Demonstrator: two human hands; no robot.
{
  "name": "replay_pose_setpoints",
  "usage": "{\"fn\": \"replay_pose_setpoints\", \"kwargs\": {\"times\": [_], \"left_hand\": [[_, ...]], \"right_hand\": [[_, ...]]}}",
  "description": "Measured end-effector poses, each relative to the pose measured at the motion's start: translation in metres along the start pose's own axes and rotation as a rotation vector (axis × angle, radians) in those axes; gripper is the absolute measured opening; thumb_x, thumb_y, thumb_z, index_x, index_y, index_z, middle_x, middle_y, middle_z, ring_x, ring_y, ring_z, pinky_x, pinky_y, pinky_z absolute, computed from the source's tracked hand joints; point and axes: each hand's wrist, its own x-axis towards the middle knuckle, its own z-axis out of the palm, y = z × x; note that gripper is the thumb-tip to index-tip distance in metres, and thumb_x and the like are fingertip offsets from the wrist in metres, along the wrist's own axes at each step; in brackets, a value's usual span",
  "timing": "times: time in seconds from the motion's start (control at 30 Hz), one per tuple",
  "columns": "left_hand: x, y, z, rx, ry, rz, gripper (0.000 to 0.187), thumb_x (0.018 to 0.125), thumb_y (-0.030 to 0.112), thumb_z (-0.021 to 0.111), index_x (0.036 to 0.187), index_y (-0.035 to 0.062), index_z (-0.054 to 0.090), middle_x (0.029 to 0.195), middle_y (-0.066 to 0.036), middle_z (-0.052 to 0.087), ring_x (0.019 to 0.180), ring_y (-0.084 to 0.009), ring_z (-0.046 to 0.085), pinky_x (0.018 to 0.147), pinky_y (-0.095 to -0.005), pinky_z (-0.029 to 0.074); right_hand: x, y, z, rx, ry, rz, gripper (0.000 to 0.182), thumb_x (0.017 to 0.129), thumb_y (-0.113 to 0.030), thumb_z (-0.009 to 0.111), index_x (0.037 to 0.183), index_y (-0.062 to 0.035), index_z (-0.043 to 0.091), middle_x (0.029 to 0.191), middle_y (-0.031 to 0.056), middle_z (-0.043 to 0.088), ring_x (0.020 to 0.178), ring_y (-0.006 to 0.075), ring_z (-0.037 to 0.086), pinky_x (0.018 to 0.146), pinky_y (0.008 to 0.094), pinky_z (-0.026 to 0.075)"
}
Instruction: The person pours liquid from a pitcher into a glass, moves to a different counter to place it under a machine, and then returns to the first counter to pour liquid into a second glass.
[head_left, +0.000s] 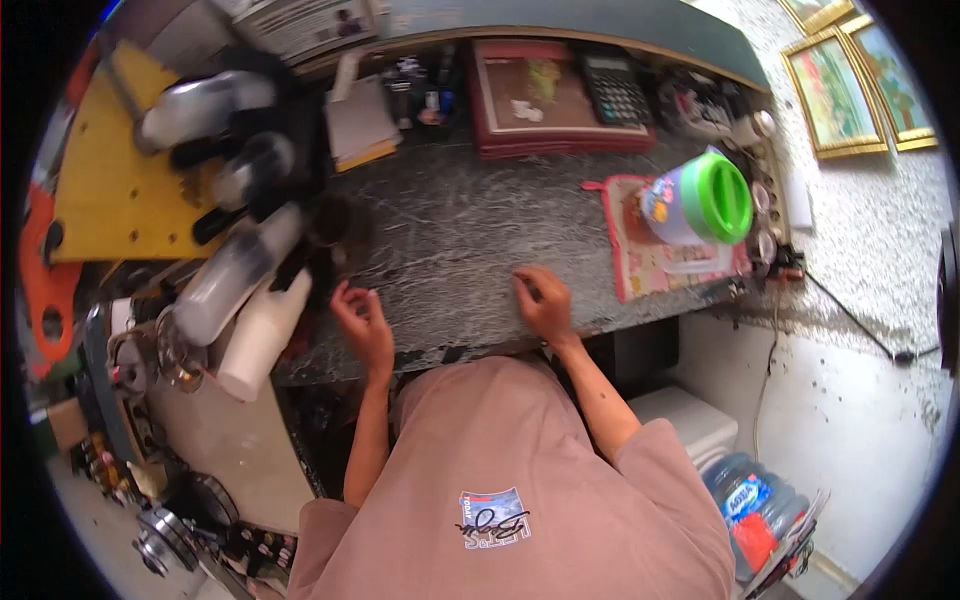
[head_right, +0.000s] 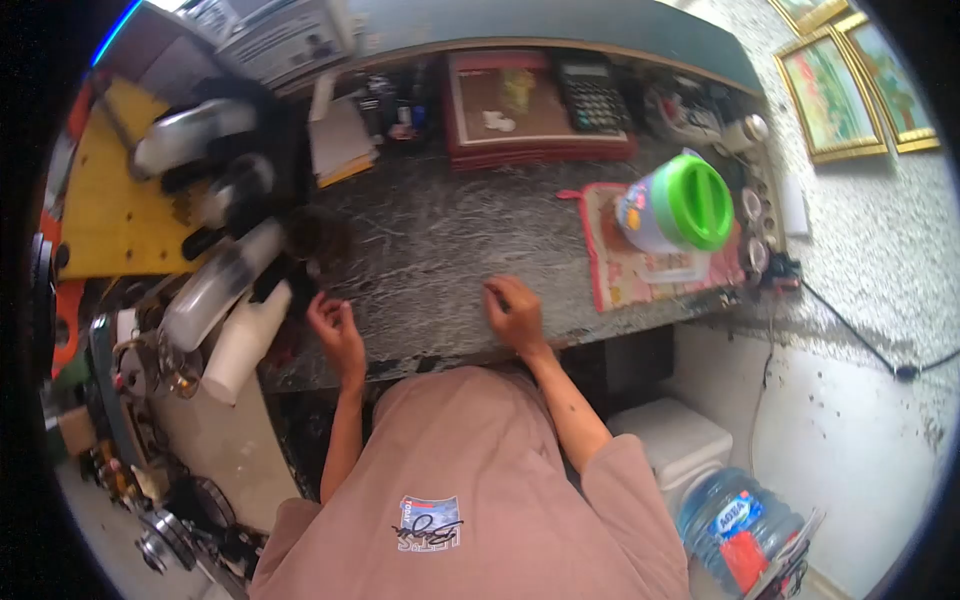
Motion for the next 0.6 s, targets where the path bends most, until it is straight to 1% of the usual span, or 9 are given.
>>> {"fn": "replay_pose_setpoints", "kwargs": {"times": [0.1,0.17,0.23,0.33,0.4,0.43,0.47,0.53,0.6], "left_hand": [[-0.025,-0.012,0.016,0.050,-0.089,0.069,0.036,0.099,0.013,0.060,0.132,0.0039,0.050,0.104,-0.006,0.059,0.093,-0.0143,0.056,0.072,-0.0291,0.049],[-0.041,-0.010,0.030,0.161,-0.227,0.110,0.028,0.098,0.011,0.060,0.125,0.0055,0.058,0.100,-0.005,0.062,0.088,-0.0151,0.059,0.071,-0.0294,0.049],[-0.055,0.003,0.049,0.180,-0.314,0.122,0.024,0.097,0.010,0.060,0.121,0.0054,0.060,0.098,-0.006,0.063,0.087,-0.0159,0.061,0.071,-0.0297,0.049],[-0.068,0.022,0.076,0.229,-0.462,0.112,0.020,0.096,0.007,0.060,0.116,0.0046,0.063,0.098,-0.009,0.066,0.086,-0.0184,0.064,0.072,-0.0314,0.050],[-0.075,0.029,0.091,0.260,-0.533,0.088,0.020,0.095,0.006,0.060,0.115,0.0039,0.063,0.099,-0.011,0.066,0.087,-0.0201,0.065,0.073,-0.0328,0.051],[-0.077,0.032,0.098,0.261,-0.572,0.165,0.020,0.095,0.005,0.060,0.115,0.0034,0.063,0.099,-0.012,0.066,0.088,-0.0217,0.066,0.075,-0.0345,0.051],[-0.080,0.034,0.104,0.262,-0.609,0.243,0.021,0.094,0.004,0.060,0.115,0.0029,0.063,0.099,-0.013,0.066,0.088,-0.0234,0.066,0.076,-0.0362,0.052],[-0.084,0.046,0.113,0.279,-0.622,0.306,0.021,0.093,0.003,0.061,0.114,0.0027,0.062,0.099,-0.013,0.066,0.088,-0.0246,0.067,0.077,-0.0374,0.052],[-0.088,0.053,0.117,0.297,-0.627,0.366,0.021,0.093,0.003,0.061,0.114,0.0025,0.062,0.099,-0.013,0.066,0.088,-0.0259,0.067,0.078,-0.0387,0.052]], "right_hand": [[-0.044,0.045,-0.090,-0.211,0.335,0.184,0.007,0.089,-0.007,0.069,0.094,-0.0029,0.072,0.080,0.0113,0.071,0.071,0.0248,0.070,0.065,0.0347,0.055],[-0.059,0.079,-0.158,-0.423,0.505,0.282,0.009,0.089,-0.011,0.070,0.090,-0.0022,0.072,0.073,0.0104,0.069,0.063,0.0235,0.067,0.061,0.0340,0.054],[-0.052,0.116,-0.228,-0.545,0.675,0.261,0.014,0.088,-0.015,0.072,0.095,-0.0024,0.072,0.080,0.0100,0.071,0.068,0.0241,0.067,0.065,0.0353,0.054],[-0.011,0.144,-0.323,-0.754,0.766,0.299,0.039,0.084,-0.022,0.076,0.117,-0.0041,0.066,0.113,0.0156,0.067,0.101,0.0300,0.063,0.087,0.0408,0.050],[0.026,0.149,-0.363,-0.874,0.773,0.308,0.061,0.079,-0.032,0.081,0.129,-0.0049,0.059,0.127,0.0195,0.060,0.119,0.0350,0.056,0.098,0.0424,0.046],[0.040,0.158,-0.378,-0.941,0.751,0.321,0.071,0.076,-0.037,0.083,0.132,-0.0047,0.056,0.131,0.0211,0.058,0.125,0.0375,0.052,0.102,0.0426,0.044],[0.052,0.175,-0.393,-0.936,0.750,0.322,0.071,0.076,-0.037,0.083,0.132,-0.0047,0.056,0.131,0.0211,0.058,0.125,0.0375,0.052,0.102,0.0426,0.044],[0.066,0.204,-0.416,-0.741,0.532,0.434,0.083,0.069,-0.045,0.087,0.133,-0.0031,0.054,0.127,0.0216,0.062,0.123,0.0391,0.056,0.101,0.0428,0.046],[0.071,0.211,-0.427,-0.655,0.470,0.471,0.083,0.068,-0.045,0.088,0.132,-0.0022,0.055,0.125,0.0217,0.064,0.119,0.0388,0.059,0.099,0.0434,0.047]]}}
